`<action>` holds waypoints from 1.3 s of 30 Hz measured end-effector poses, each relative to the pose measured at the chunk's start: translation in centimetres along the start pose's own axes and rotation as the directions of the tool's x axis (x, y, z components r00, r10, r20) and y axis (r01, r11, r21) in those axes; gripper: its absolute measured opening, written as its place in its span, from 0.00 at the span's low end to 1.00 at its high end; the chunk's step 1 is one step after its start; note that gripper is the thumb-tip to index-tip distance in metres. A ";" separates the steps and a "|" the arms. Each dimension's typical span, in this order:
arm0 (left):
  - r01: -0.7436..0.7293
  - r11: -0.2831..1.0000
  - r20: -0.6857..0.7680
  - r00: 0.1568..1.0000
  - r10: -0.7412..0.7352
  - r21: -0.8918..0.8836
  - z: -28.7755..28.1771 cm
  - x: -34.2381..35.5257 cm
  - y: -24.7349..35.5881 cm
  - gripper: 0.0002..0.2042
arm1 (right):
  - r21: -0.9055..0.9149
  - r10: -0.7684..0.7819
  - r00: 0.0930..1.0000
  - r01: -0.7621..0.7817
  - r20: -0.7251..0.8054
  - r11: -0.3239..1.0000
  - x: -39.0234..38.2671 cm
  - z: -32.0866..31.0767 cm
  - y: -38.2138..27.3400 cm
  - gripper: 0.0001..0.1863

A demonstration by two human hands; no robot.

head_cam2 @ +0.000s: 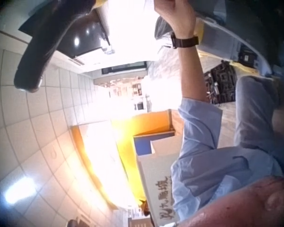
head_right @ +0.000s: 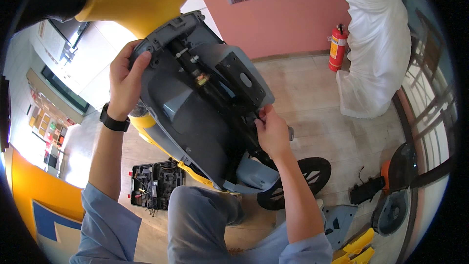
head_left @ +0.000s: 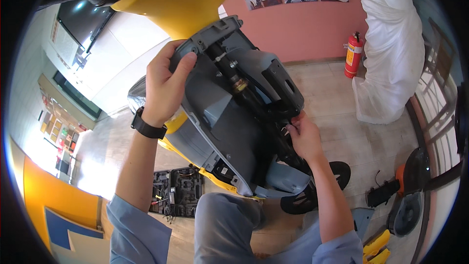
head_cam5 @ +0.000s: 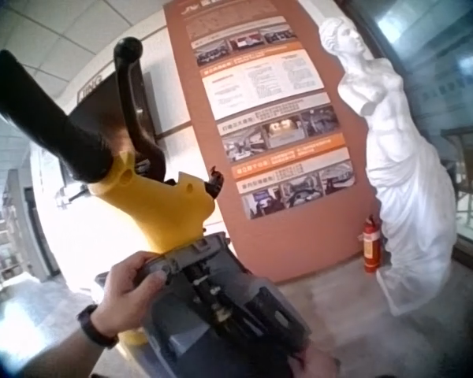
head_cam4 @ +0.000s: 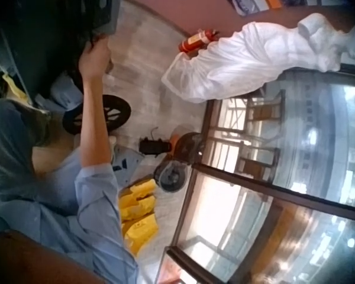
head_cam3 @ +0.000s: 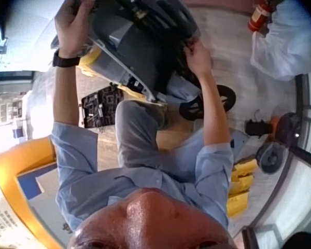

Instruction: Repairing and assembling plastic body components and wiring for a motorcycle.

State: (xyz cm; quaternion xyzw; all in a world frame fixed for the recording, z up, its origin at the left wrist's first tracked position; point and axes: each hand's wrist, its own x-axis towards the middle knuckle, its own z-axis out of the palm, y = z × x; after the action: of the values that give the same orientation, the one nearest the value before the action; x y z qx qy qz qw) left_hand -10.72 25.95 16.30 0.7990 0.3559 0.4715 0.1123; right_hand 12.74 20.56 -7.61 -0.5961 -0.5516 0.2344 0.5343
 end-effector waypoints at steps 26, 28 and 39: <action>0.399 0.915 0.827 0.534 -0.176 -0.063 7.2 -33.8 -2.8 0.08 | -0.271 0.166 0.944 -0.087 0.286 0.959 -5.5 -6.1 -5.2 0.06; 0.377 0.926 0.862 0.476 -0.173 -0.022 7.7 -35.1 -2.1 0.08 | -0.309 0.101 0.957 -0.013 0.271 0.951 -8.9 -4.4 -6.8 0.07; 0.061 0.991 0.919 0.371 -0.132 0.118 9.1 -37.9 -2.8 0.07 | -0.461 -0.013 0.958 -0.126 -0.285 0.878 -24.2 -12.3 -4.8 0.09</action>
State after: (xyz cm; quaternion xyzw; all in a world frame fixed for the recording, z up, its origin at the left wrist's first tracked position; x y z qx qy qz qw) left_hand -15.90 3.80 -15.48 0.9068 0.2935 -0.0738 0.2933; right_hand 14.69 -6.90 -6.88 -0.7517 -0.4931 0.0212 0.4374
